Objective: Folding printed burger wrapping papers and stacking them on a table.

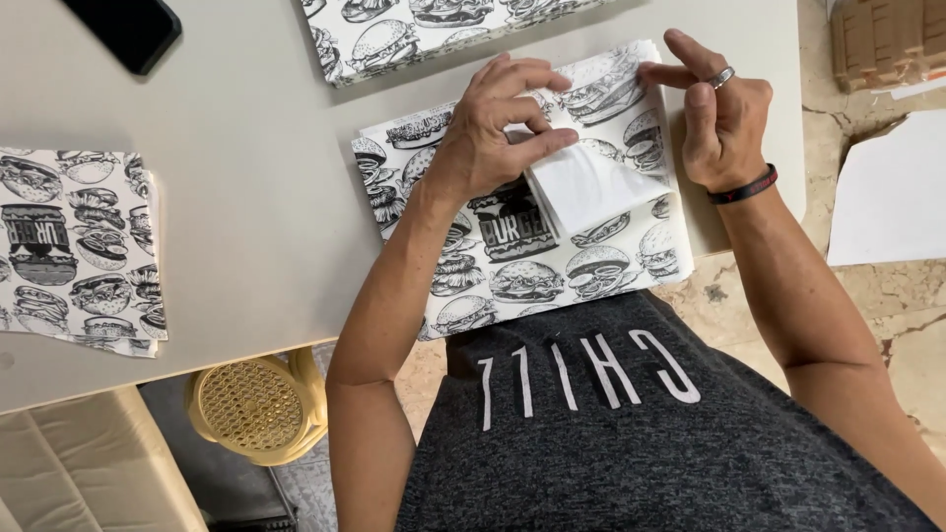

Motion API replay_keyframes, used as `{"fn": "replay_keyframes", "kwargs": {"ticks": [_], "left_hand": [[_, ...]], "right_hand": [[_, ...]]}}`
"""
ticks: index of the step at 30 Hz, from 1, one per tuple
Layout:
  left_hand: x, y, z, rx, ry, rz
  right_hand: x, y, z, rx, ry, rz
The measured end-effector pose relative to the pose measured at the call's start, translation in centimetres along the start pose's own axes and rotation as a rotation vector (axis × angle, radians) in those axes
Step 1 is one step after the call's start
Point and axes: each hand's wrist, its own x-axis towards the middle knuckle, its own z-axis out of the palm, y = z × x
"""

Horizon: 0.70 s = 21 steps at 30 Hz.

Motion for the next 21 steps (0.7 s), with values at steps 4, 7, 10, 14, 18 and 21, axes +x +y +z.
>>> {"fn": "replay_keyframes", "kwargs": {"ticks": [4, 7, 10, 14, 18, 21], "left_hand": [[0.3, 0.3, 0.0, 0.114, -0.021, -0.072], [0.4, 0.2, 0.2, 0.146, -0.02, -0.075], [0.2, -0.4, 0.4, 0.157, 0.003, -0.054], [0.0, 0.0, 0.2, 0.133, 0.028, -0.002], [-0.1, 0.0, 0.0, 0.116, 0.034, -0.047], [-0.3, -1.0, 0.2, 0.102, 0.045, -0.023]], "right_hand": [[0.5, 0.1, 0.3, 0.044, -0.033, -0.076], [0.2, 0.4, 0.2, 0.035, -0.062, -0.079], [0.4, -0.2, -0.3, 0.008, -0.14, -0.136], [0.1, 0.4, -0.1, 0.065, -0.095, -0.169], [0.0, 0.0, -0.2, 0.131, 0.019, -0.02], [0.4, -0.5, -0.2, 0.109, 0.007, 0.0]]}}
